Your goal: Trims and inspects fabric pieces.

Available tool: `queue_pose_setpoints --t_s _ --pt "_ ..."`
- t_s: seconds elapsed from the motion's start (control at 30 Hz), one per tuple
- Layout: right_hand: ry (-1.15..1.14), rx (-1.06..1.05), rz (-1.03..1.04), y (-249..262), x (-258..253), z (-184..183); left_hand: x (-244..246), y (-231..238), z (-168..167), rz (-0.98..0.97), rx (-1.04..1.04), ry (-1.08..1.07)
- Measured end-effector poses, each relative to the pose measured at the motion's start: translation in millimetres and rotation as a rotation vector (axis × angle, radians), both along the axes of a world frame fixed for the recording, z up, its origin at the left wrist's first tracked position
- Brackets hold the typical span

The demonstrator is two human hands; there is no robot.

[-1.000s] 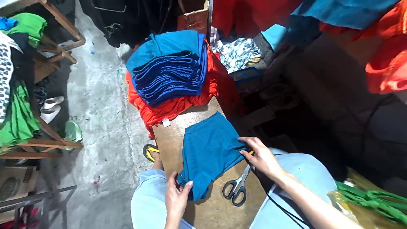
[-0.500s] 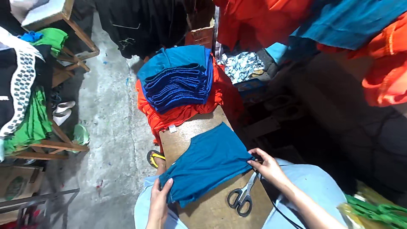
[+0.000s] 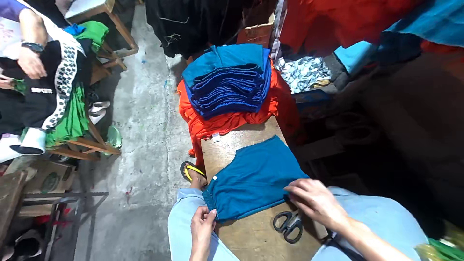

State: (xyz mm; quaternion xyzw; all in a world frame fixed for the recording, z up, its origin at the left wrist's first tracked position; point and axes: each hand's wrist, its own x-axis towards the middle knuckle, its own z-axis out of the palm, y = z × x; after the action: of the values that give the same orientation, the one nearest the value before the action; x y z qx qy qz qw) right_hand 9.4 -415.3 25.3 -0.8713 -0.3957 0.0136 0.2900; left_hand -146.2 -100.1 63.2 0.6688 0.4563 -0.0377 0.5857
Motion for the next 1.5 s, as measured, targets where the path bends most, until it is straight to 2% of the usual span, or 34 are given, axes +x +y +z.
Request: queue_pose_setpoints --t_s 0.07,0.13,0.2,0.33,0.47,0.53,0.67,0.73,0.8,0.97,1.2,1.37,1.5 --pt "0.158 -0.061 0.215 31 -9 19 8 1 9 0.06 -0.079 -0.046" --pt "0.292 -0.083 0.399 65 -17 34 17 -1 25 0.162 -0.254 -0.116" --pt "0.363 -0.08 0.507 95 -27 39 18 -6 30 0.149 -0.303 -0.134" --pt "0.328 -0.093 0.498 142 -51 23 0 -14 7 -0.022 -0.2 -0.059" --pt "0.511 -0.234 0.42 158 -49 13 -14 -13 0 0.0 -0.178 -0.011" --pt "0.606 -0.253 0.392 161 -40 18 -18 -11 -2 -0.086 -0.086 0.066" --pt "0.67 -0.36 0.495 158 -24 29 -8 -21 -5 -0.39 0.209 0.289" --pt "0.628 -0.445 0.603 162 -16 34 -2 -24 -4 -0.434 0.268 0.339" --pt "0.644 -0.476 0.647 169 -6 39 -4 -23 -4 -0.402 0.268 0.286" --pt "0.947 -0.39 0.325 178 7 37 -7 -22 -1 -0.323 0.221 0.31" --pt "0.641 -0.353 0.308 165 -49 28 11 -31 2 -0.48 0.296 0.451" --pt "0.705 -0.139 0.14 162 -56 23 -1 -34 -1 -0.391 0.316 0.289" --pt "0.649 -0.242 0.204 162 -59 29 -3 -37 -7 -0.243 0.252 0.123"
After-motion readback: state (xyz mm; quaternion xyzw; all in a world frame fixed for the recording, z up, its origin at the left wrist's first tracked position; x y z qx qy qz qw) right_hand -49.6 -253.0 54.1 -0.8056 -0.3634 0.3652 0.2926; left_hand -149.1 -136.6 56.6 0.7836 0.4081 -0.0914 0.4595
